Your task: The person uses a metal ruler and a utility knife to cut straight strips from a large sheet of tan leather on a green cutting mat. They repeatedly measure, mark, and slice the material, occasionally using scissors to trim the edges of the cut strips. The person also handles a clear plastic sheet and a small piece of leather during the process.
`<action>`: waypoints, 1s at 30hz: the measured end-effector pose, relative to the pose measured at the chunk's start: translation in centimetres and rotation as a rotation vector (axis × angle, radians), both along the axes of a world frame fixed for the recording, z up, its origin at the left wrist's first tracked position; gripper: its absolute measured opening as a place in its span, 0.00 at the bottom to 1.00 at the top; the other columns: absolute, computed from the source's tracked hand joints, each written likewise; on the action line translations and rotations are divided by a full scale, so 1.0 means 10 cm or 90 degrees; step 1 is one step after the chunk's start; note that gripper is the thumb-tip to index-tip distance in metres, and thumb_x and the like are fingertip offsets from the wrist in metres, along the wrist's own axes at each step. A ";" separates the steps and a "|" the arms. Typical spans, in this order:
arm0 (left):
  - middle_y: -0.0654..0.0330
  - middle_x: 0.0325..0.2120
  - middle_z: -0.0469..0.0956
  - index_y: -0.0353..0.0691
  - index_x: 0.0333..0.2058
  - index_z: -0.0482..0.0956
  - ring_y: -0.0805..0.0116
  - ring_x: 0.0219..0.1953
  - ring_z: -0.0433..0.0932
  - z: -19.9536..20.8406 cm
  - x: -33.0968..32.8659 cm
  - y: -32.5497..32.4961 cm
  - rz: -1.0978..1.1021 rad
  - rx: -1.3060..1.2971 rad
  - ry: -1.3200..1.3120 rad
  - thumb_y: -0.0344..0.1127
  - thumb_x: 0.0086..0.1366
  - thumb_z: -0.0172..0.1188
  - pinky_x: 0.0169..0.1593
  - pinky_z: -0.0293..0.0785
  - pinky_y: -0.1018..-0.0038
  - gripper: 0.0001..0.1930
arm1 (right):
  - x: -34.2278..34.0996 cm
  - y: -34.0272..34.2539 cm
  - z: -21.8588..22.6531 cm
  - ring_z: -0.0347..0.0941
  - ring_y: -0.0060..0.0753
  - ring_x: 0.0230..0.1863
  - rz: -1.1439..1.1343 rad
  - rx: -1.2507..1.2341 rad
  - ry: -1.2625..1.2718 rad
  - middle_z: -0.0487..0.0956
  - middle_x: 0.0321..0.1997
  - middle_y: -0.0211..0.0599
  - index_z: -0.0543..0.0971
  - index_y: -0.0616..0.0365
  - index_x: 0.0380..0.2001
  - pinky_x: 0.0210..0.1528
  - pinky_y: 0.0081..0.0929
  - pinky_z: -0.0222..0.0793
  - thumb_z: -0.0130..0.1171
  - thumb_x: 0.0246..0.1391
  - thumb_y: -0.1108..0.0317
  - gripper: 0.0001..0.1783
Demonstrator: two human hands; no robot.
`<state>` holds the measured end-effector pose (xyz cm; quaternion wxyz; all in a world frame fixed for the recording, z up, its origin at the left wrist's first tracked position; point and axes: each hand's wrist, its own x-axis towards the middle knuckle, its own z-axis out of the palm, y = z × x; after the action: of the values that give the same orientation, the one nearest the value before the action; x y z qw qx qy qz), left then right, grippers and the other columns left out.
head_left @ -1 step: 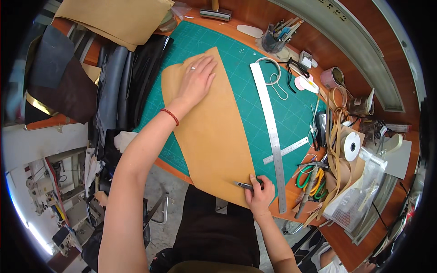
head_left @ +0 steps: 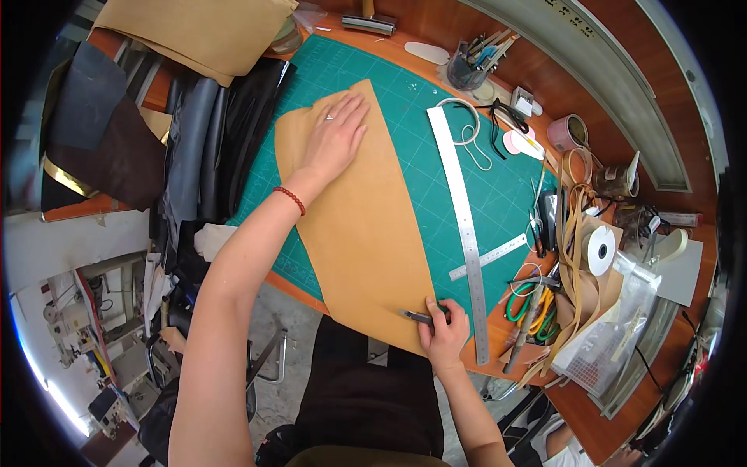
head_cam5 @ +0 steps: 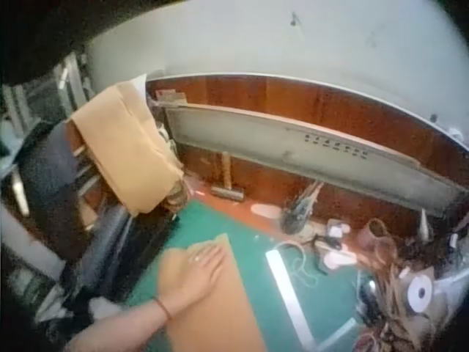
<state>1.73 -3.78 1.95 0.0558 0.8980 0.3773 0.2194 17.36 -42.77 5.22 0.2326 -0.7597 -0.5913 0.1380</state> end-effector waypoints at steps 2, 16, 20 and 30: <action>0.54 0.66 0.66 0.39 0.61 0.70 0.56 0.69 0.61 -0.06 -0.08 -0.04 0.011 -0.019 0.009 0.39 0.73 0.51 0.71 0.54 0.55 0.21 | 0.08 -0.01 0.06 0.71 0.38 0.35 -0.033 -0.002 0.038 0.76 0.44 0.36 0.81 0.52 0.49 0.38 0.36 0.68 0.70 0.38 0.71 0.28; 0.62 0.68 0.62 0.48 0.65 0.67 0.56 0.71 0.58 -0.07 -0.11 -0.01 0.105 -0.004 0.085 0.41 0.72 0.50 0.72 0.46 0.43 0.24 | 0.73 0.07 0.12 0.71 0.36 0.34 -0.248 -0.071 0.118 0.72 0.33 0.40 0.74 0.63 0.37 0.37 0.31 0.69 0.75 0.45 0.71 0.20; 0.62 0.69 0.62 0.47 0.65 0.67 0.57 0.71 0.58 -0.12 -0.13 0.10 0.093 0.035 0.089 0.42 0.72 0.49 0.72 0.46 0.42 0.24 | 0.65 0.06 0.13 0.71 0.34 0.32 -0.244 -0.080 0.103 0.72 0.34 0.38 0.74 0.64 0.35 0.36 0.31 0.69 0.74 0.45 0.74 0.18; 0.53 0.63 0.69 0.39 0.60 0.70 0.54 0.67 0.65 -0.14 -0.19 0.09 0.088 0.018 0.006 0.40 0.69 0.55 0.71 0.58 0.55 0.23 | 0.44 0.24 0.31 0.70 0.15 0.31 -0.300 -0.056 0.450 0.79 0.33 0.27 0.77 0.63 0.37 0.34 0.15 0.66 0.70 0.52 0.77 0.12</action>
<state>-0.19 -2.89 0.51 0.0259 0.8715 0.4354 0.2240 21.72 -40.39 8.28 0.4139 -0.7889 -0.2792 0.3582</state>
